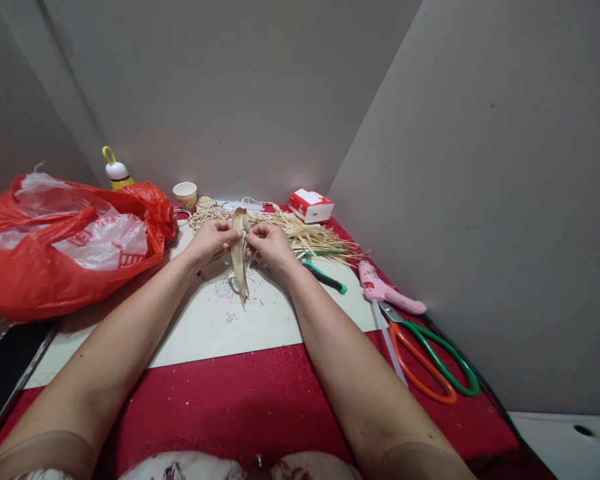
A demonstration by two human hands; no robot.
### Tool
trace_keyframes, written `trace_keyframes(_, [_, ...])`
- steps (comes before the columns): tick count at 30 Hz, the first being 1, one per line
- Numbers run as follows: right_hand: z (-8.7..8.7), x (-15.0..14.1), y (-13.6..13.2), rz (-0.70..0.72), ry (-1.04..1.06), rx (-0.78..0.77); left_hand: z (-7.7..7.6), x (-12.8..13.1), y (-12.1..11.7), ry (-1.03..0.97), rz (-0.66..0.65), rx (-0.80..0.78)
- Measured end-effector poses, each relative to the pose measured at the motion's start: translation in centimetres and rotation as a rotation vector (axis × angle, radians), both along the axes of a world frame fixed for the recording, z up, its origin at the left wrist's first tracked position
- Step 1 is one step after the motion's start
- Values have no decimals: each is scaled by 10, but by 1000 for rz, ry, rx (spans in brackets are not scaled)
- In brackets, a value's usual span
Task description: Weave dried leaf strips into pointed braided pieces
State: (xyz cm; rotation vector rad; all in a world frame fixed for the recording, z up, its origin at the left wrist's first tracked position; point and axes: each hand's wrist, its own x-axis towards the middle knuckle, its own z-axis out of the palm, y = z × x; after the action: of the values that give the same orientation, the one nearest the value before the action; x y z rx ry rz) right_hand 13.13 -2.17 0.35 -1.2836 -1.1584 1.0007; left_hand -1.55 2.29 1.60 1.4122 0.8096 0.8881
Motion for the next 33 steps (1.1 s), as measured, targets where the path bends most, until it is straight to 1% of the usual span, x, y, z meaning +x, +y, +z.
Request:
trace_keyframes(4, [6,4,0,-105,222,-65,3,-1,-1,-97,-62,-127])
trace_keyframes(6, [8,9,1,-111,364,-86,5,-2,0,-137,-81,-175])
trace_keyframes(10, [13,24,5,-124,585,-86,7,-6,6,-242,-7,-242])
trace_keyframes(13, [18,44,9,-234,665,-28,4,-10,14,-298,83,-253])
trace_keyframes(15, [22,63,11,-319,635,78,1,-14,19,-316,133,-254])
trace_keyframes(18, [32,95,6,-446,489,329,-3,-17,26,-326,191,-263])
trace_keyframes(21, [50,121,-10,-662,368,577,-6,-18,31,-332,263,-268])
trace_keyframes(23, [63,129,-24,-787,306,698,-6,-18,32,-336,299,-273])
trace_keyframes(24, [69,130,-30,-818,284,734,-5,-17,31,-343,302,-280])
trace_keyframes(25, [74,129,-34,-822,271,748,-4,-15,30,-356,292,-289])
trace_keyframes(27, [81,122,-39,-757,267,705,1,-12,25,-395,233,-316])
trace_keyframes(30, [82,96,-37,-541,264,543,12,-4,9,-424,110,-337])
trace_keyframes(33, [79,61,-32,-299,237,401,23,4,-13,-364,-41,-300])
